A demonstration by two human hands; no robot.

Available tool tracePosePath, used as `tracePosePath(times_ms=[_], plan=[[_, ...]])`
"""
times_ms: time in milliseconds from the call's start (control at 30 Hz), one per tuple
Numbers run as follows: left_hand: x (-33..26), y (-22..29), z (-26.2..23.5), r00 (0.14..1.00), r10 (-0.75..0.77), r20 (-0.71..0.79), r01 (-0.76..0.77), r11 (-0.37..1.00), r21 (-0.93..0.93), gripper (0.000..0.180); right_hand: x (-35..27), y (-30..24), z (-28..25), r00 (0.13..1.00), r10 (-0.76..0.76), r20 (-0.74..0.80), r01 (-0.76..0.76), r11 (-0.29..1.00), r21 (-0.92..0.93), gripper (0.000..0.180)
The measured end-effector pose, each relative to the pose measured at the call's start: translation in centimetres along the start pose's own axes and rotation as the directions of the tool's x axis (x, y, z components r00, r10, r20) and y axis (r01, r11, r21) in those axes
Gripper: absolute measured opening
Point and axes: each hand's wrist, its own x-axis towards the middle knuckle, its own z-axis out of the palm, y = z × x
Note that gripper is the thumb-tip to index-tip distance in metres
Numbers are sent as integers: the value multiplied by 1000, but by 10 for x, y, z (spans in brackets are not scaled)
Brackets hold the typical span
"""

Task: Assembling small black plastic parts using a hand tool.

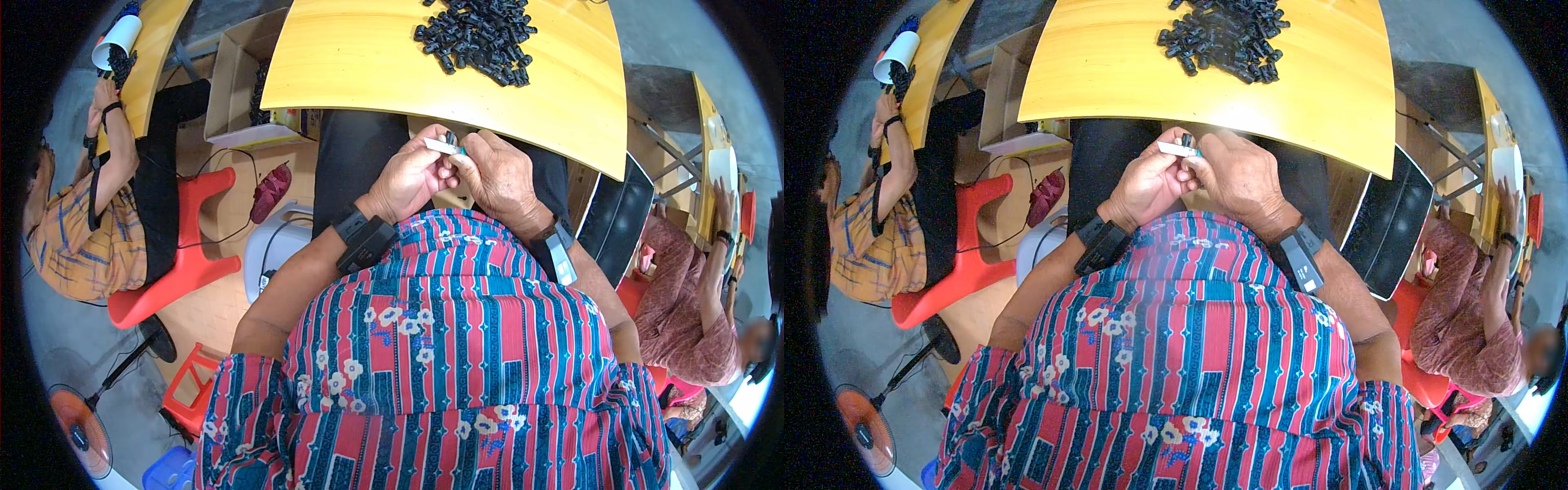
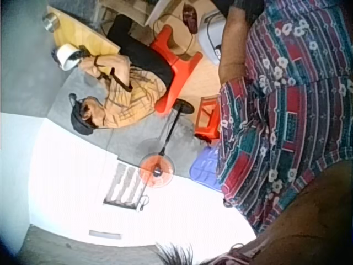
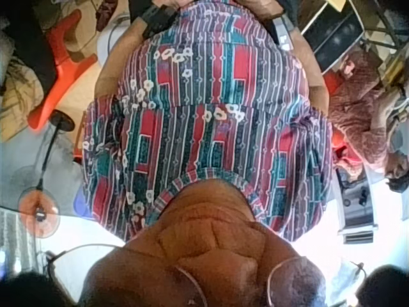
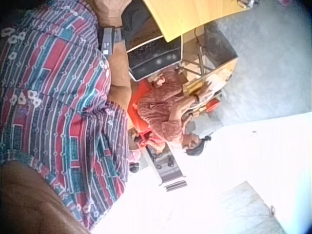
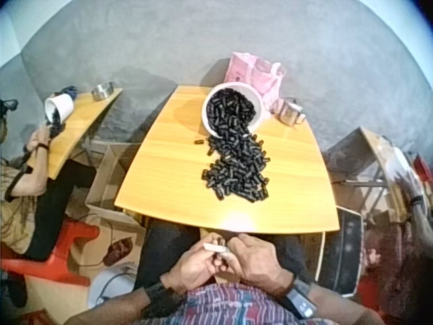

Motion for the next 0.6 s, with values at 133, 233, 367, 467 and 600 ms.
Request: tracePosePath(times_ms=[133,233,367,467,600], plan=[[0,-1,5,998,6,-56,-4,999,39,12,0,0,0,1000,-2,18,2,1000,-15,17],[1,-1,3,999,2,-35,0,999,38,13,0,1,1,1000,7,23,-7,1000,-21,19],[0,0,3,999,-3,-47,4,1000,24,11,-1,6,6,999,21,35,-20,999,-27,19],[1,-1,3,999,-6,-43,8,1000,30,11,-1,6,6,998,26,59,-25,999,-28,18],[1,-2,2,999,-2,-48,3,1000,23,10,-2,6,8,996,45,71,-43,999,-20,19]])
